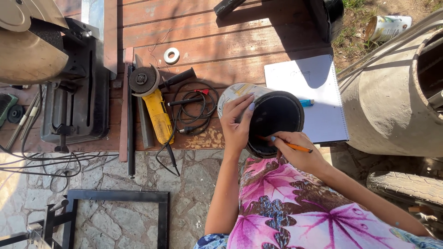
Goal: The person stirs paint in a bucket using a brush and then applies the paint to the wooden roof of a small structure.
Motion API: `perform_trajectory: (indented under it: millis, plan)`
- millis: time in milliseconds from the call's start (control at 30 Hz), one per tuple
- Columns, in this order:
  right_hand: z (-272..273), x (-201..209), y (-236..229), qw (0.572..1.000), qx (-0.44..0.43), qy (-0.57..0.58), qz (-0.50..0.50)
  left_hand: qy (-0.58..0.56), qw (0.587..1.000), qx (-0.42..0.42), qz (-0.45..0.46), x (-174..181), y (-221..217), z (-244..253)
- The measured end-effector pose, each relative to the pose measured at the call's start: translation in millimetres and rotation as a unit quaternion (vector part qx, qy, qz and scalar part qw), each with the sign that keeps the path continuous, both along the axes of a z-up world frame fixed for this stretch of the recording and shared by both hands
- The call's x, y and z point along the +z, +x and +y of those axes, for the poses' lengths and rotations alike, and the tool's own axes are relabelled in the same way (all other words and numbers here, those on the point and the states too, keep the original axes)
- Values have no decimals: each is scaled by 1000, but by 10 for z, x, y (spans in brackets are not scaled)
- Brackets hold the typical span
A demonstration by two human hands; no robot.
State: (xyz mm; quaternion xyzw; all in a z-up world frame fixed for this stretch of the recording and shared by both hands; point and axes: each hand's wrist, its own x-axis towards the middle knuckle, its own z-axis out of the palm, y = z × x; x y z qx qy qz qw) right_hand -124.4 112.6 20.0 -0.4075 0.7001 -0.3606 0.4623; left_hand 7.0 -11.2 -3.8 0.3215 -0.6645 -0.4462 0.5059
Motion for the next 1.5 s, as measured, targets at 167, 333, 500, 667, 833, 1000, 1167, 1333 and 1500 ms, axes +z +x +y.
perform_trajectory:
  millis: [167,333,500,667,833,1000,1167,1333,1500]
  plan:
    - [-8,-396,18,976,-129,-64,-161,16,1000,-11,10,10,42,-31]
    - [20,-362,-27,986,-117,-122,8,16,1000,-6,9,-18,50,-43]
    - [111,-559,-179,965,-11,-118,232,18,1000,-19,9,44,40,-2]
    - [10,-112,-38,993,16,-30,110,14,999,-30,4,67,-5,12]
    - [-29,-167,43,991,-89,-6,-104,14,1000,-26,4,33,24,-13]
    - [28,-237,96,977,-60,-126,164,7,1000,-22,1,-4,54,-49]
    - [71,-188,-60,965,-6,-128,231,16,999,-29,9,39,54,-23]
    - [50,18,59,979,27,-105,170,14,999,-30,5,42,25,-35]
    - [42,-97,132,997,-47,-67,16,19,1000,-23,7,-16,67,-60]
